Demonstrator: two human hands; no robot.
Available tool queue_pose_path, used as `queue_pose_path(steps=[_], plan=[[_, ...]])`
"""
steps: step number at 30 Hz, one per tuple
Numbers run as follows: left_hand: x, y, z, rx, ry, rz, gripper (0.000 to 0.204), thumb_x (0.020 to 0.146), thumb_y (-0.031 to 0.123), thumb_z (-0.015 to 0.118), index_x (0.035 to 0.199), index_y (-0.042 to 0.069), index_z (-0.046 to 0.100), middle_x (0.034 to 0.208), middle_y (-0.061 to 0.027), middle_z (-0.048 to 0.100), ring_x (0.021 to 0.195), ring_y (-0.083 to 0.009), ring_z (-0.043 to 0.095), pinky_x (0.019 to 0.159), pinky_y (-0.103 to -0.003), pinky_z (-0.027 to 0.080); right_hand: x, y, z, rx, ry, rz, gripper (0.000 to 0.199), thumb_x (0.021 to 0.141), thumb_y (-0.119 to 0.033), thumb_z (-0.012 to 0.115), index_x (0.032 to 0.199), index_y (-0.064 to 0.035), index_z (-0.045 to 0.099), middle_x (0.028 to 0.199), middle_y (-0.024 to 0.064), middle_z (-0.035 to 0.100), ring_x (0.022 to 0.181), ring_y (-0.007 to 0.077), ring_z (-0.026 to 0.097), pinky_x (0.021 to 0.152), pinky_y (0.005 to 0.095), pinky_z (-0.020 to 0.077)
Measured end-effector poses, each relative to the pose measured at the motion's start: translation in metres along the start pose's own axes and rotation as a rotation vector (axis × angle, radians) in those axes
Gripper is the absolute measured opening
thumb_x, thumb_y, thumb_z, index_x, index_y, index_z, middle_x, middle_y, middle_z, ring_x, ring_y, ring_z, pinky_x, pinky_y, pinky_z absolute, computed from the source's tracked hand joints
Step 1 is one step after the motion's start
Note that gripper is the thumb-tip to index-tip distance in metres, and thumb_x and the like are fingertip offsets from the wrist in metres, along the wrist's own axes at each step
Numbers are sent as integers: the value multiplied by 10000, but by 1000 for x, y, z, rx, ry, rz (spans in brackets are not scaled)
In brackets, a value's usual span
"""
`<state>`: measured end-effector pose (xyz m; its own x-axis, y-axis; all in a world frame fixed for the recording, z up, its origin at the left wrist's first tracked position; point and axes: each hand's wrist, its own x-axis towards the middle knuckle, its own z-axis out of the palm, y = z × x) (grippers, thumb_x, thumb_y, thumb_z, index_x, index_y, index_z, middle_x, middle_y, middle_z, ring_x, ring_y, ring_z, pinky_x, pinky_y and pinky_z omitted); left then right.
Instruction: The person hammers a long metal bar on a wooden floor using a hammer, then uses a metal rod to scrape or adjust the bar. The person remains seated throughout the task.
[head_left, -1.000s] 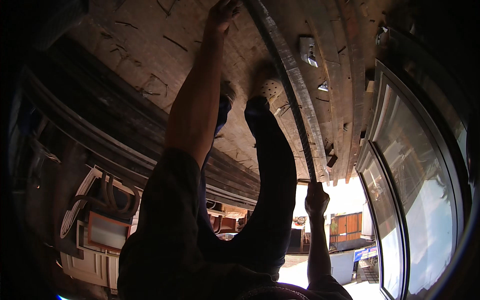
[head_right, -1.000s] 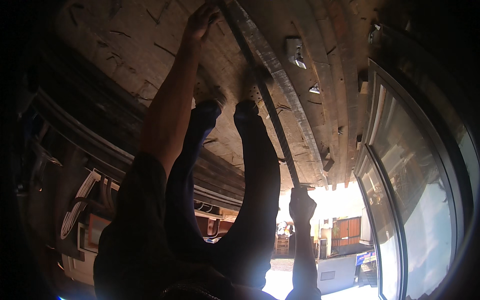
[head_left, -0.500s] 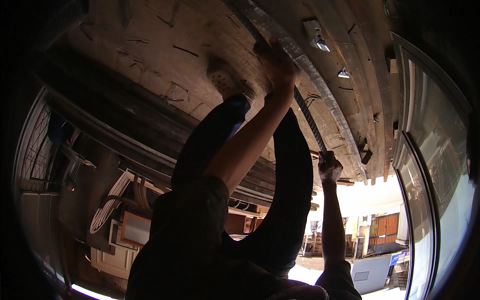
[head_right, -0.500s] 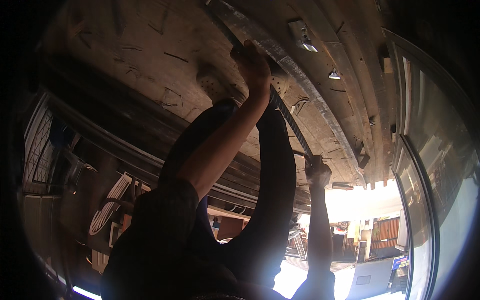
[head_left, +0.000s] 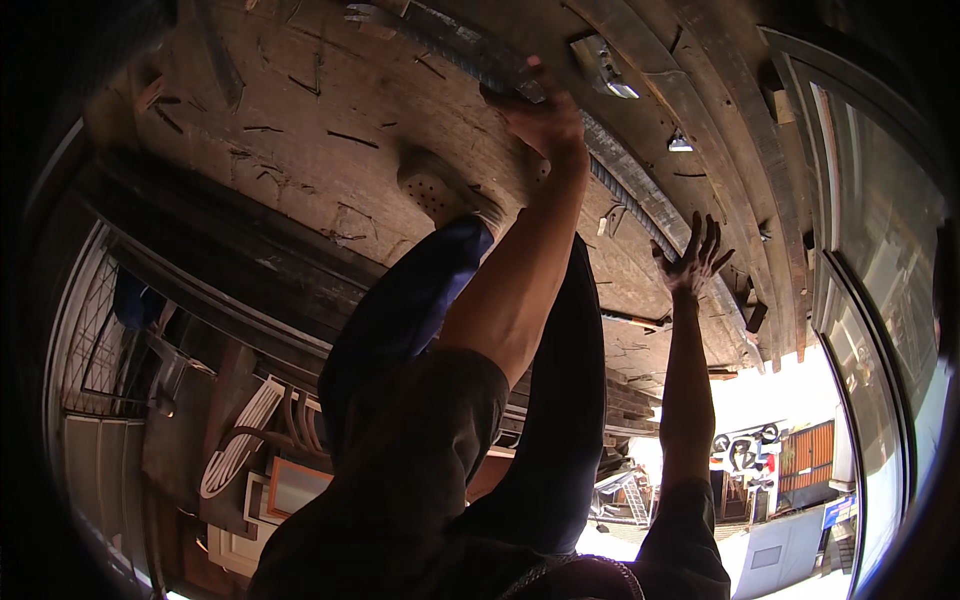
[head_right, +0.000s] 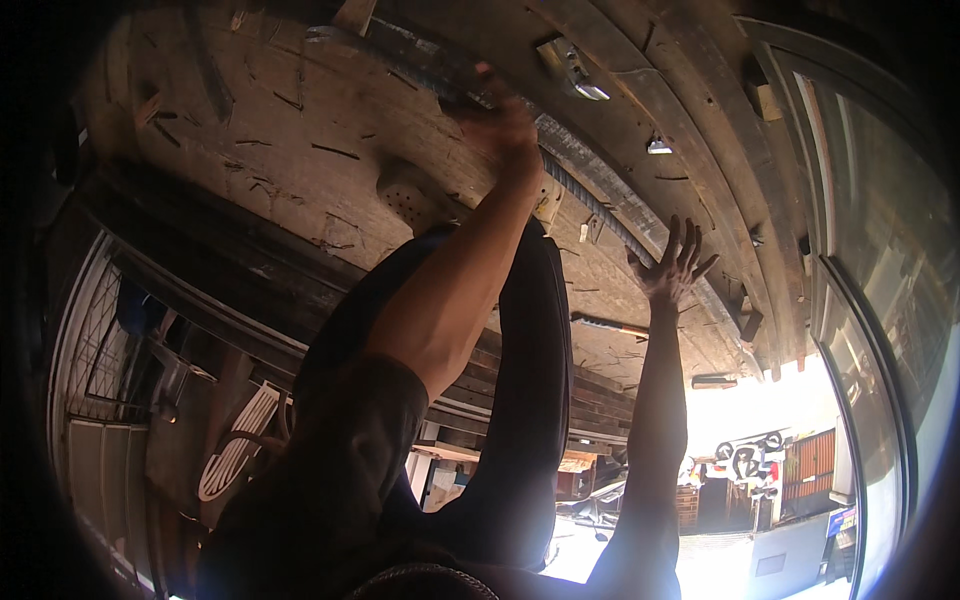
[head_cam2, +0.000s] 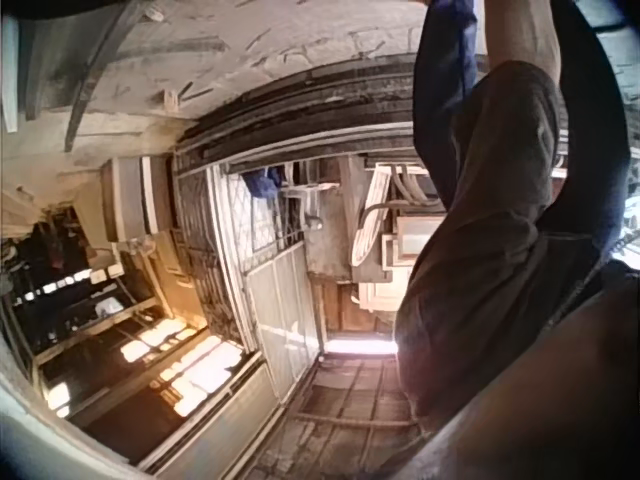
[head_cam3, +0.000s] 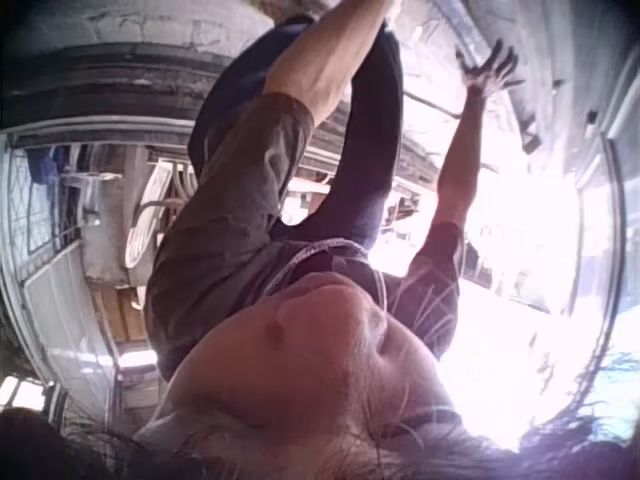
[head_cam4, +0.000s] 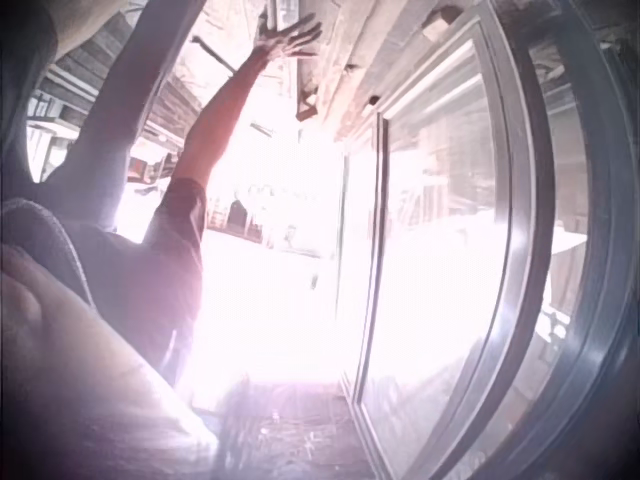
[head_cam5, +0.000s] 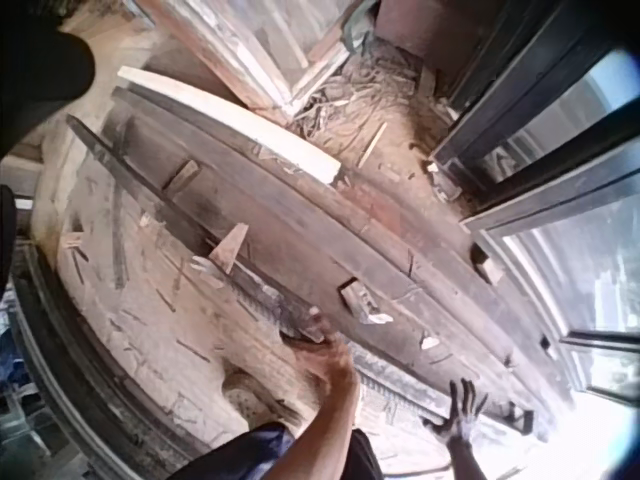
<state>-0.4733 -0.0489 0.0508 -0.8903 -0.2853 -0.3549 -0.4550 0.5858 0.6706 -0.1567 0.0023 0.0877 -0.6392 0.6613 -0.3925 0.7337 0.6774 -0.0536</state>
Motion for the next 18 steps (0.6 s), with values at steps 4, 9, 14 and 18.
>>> queue_pose_path(steps=[4, 9, 14, 18], plan=[[14, -23, -7, -98, -66, 90, 859, 920, 595, 410, 1363, -118, 226, 1248, -357, 400, 1138, -462, 479, 922, -502, 446, -2, -17, -13, 0, 13, 7, 775, 727, -616, 679, 1339, -193, 458, 1320, 114, 471, 1247, 303, 440, 1054, 601, 262], [93, -53, -93, 5, -90, 300, 595, 957, 254, 511, 1391, -53, 243, 1306, -280, 380, 1203, -370, 441, 943, -433, 464, -53, -24, -32, 361, -193, 152, 304, 798, -310, 737, 763, -78, 544, 720, 108, 589, 621, 332, 586, 569, 434, 446], [212, -41, -108, 90, -270, 677, 661, 851, 114, 686, 1351, -37, 280, 1247, -216, 422, 1115, -315, 501, 942, -418, 493, -68, -32, -89, 348, -266, 158, 339, 814, -319, 728, 701, -81, 515, 582, 104, 558, 524, 315, 575, 484, 416, 416], [244, -32, -82, -322, -563, 553, 470, 876, 173, 679, 1225, -11, 424, 1083, -122, 503, 943, -196, 513, 779, -332, 472, -65, -47, -166, 261, -349, 249, 308, 813, -282, 730, 693, -77, 536, 555, 81, 548, 459, 265, 545, 465, 376, 400]])
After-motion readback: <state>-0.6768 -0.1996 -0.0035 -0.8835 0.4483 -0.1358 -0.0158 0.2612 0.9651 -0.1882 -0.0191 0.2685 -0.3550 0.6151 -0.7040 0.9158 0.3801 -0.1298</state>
